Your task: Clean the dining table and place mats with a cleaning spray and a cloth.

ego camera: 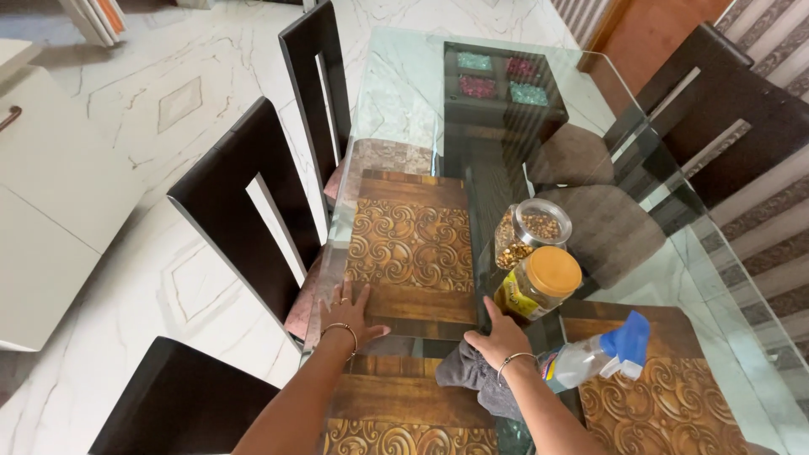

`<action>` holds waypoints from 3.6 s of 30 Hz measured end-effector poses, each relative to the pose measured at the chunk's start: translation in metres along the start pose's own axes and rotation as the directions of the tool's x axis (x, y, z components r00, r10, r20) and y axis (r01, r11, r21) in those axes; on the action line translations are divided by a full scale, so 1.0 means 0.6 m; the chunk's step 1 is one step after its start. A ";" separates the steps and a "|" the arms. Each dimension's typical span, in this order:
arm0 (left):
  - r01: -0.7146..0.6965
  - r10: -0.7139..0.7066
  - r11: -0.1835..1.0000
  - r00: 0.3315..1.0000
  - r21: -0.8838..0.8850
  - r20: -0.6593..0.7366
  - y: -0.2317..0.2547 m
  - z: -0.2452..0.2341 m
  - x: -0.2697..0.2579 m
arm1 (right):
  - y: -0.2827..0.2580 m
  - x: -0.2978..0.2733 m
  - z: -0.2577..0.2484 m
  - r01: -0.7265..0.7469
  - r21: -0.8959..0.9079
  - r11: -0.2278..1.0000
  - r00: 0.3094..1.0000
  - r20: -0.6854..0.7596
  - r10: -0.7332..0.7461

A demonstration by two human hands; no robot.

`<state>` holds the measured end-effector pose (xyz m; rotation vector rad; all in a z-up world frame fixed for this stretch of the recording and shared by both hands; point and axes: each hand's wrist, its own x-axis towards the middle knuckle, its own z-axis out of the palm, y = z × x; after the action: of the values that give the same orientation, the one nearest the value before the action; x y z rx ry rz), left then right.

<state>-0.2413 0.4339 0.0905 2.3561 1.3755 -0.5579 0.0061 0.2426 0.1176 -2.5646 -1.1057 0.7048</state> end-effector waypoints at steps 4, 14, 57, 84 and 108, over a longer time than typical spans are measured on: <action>0.004 -0.004 1.000 1.000 0.010 0.005 0.000 -0.003 -0.002 | -0.001 0.030 0.056 0.175 -0.027 0.984 0.984 0.044 -0.173; -0.004 0.004 1.000 1.000 -0.025 -0.028 0.008 -0.037 -0.034 | -0.017 0.069 0.068 0.155 -0.138 0.978 0.946 0.307 -0.106; -0.211 0.209 0.977 0.963 0.005 -0.168 0.027 0.226 -0.432 | -0.014 -0.431 -0.023 0.299 -0.152 0.942 0.886 0.410 -0.215; -0.279 0.274 0.956 0.960 0.091 0.057 0.761 0.220 -0.395 | 0.487 -0.240 -0.530 0.652 0.449 0.611 0.758 -0.353 -0.549; -0.200 0.156 0.951 0.969 0.237 0.192 0.801 0.279 -0.343 | 0.618 0.090 -0.206 0.482 -0.429 0.764 0.742 -0.264 -0.616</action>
<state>0.0627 -0.0230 0.0995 2.5290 1.0541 -0.9078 0.3290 0.0257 0.0511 -2.2421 -1.8381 -0.1638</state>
